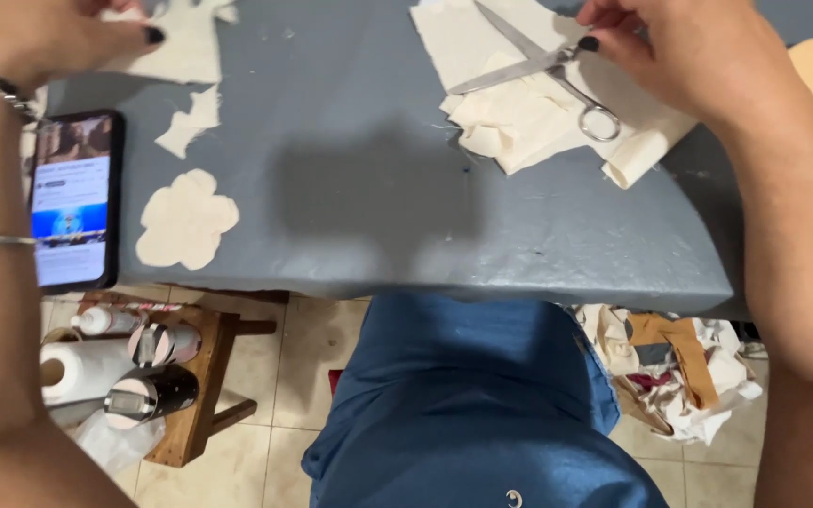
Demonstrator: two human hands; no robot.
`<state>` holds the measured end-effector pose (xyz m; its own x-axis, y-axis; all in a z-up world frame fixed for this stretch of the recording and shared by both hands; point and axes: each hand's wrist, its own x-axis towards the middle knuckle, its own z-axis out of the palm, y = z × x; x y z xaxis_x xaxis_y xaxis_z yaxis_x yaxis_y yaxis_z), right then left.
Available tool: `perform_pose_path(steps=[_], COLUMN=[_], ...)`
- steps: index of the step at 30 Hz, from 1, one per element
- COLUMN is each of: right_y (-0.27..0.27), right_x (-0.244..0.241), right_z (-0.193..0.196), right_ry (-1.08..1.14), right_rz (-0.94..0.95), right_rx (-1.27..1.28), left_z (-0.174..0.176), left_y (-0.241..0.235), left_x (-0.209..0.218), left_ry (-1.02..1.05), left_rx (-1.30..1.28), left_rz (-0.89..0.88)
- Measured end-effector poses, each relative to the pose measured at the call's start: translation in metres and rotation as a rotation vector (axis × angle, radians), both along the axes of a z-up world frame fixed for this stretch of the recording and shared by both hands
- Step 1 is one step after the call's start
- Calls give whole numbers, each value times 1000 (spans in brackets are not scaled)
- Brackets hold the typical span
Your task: Cutting out flower shapes from white fabric using scissors on a work table.
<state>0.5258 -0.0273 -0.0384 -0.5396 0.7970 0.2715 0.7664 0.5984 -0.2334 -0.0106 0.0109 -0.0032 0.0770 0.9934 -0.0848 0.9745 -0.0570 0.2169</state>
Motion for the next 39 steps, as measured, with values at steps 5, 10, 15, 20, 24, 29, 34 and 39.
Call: perform_pose_path(steps=[5,10,15,20,24,29,34,39], right_y=[8,0,0,-5,-1,-4,2,-3], right_x=[4,-2,-3,-1,2,-11,0,2], right_z=[1,16,25,30,28,26,16,27], right_ry=[26,-23,-116,-195,-266,-346,-325,4], right_rz=[-99,-138,61,-23,-132,-267,-249,-213], right_rx=[-198,-288,-305,-370,-330,-266,-152,-274], left_z=[-48,-68,-19,-25,-56,-68,-60,-47], left_y=[45,41,-38,-76,-70,-59,-47,-42], left_x=[-67,-53,115,218,250,257,252,228], left_ry=[339,524,11,-165,-89,-80,-355,-586], left_rx=[-106,381,290,402,528,561,280,253], left_rz=[41,-145,-585,-924,-879,-887,-773,-713])
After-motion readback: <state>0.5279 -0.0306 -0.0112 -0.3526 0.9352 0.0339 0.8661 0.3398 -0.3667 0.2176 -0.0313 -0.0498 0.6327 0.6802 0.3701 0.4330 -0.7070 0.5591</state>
